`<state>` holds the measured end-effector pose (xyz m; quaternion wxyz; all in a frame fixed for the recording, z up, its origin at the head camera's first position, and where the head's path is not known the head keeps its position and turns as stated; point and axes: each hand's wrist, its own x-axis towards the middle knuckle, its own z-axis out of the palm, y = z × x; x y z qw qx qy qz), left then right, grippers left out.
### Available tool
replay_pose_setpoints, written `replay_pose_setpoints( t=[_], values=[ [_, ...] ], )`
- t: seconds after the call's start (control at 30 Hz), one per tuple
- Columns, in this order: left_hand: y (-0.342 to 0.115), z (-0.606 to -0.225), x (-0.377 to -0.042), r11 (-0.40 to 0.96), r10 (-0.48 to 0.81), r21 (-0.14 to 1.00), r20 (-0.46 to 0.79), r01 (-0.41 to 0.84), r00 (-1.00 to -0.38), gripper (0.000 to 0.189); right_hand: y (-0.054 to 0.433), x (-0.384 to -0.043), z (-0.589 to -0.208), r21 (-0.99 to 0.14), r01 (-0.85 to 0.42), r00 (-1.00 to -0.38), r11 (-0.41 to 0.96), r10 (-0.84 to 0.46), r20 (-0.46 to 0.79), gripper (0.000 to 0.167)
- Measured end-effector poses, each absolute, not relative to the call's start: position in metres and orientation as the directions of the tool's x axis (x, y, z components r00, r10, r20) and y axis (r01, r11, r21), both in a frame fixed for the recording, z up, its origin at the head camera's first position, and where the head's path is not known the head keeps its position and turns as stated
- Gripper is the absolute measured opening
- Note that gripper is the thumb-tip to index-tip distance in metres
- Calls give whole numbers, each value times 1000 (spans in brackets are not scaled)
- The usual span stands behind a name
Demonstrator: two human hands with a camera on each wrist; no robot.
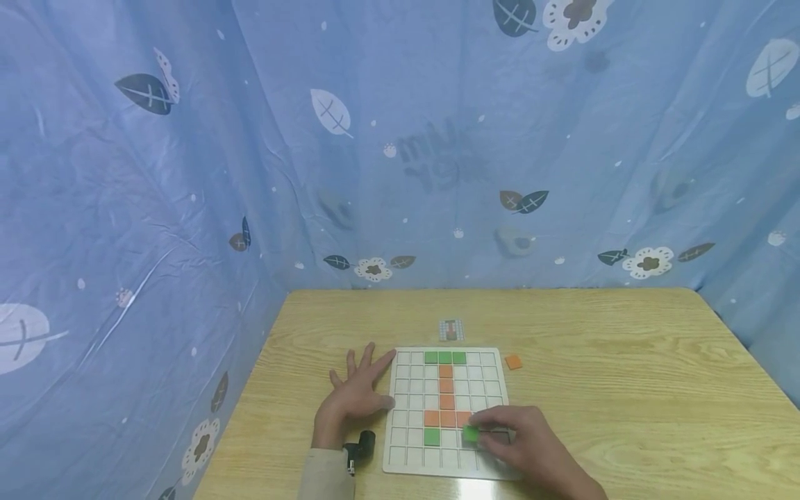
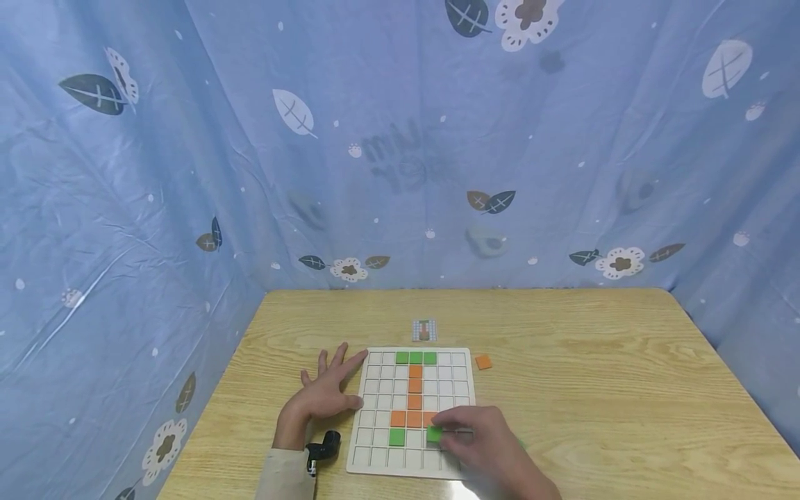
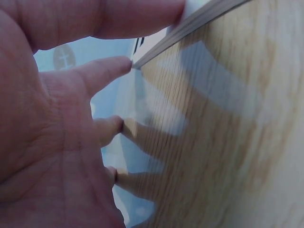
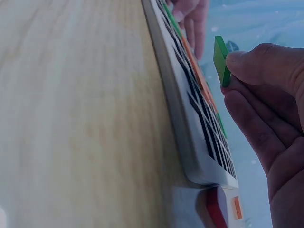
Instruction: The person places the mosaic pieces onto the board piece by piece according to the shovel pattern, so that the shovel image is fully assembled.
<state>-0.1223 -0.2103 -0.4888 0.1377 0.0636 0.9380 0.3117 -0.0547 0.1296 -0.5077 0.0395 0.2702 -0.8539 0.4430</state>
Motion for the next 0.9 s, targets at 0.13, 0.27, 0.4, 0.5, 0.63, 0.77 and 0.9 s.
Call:
replay_pose_setpoints(
  t=[0.13,0.27,0.4,0.5,0.63,0.77,0.9],
  values=[
    [-210,-489,-121,801,206,598,-217,37,-954,101,126,-55,-514,-676,-600,-791,428,-446,420,29],
    [-211,-488,-121,796,207,604,-213,38,-955,101,124,-56,-519,-633,-659,-747,407,-455,485,34],
    [-211,-488,-122,791,212,610,-207,43,-955,101,123,-57,-521,-607,-687,-722,399,-466,511,35],
    [-211,-489,-122,788,212,614,-204,44,-956,100,122,-56,-522,-597,-696,-714,399,-474,516,35],
    [-211,-489,-122,782,212,621,-201,43,-956,99,120,-55,-521,-613,-691,-716,384,-482,505,36],
    [-211,-489,-123,791,207,611,-209,37,-956,99,119,-55,-521,-625,-690,-714,366,-486,503,35],
    [-211,-490,-123,799,202,601,-220,31,-954,101,118,-55,-521,-600,-703,-706,383,-480,521,36]
  ],
)
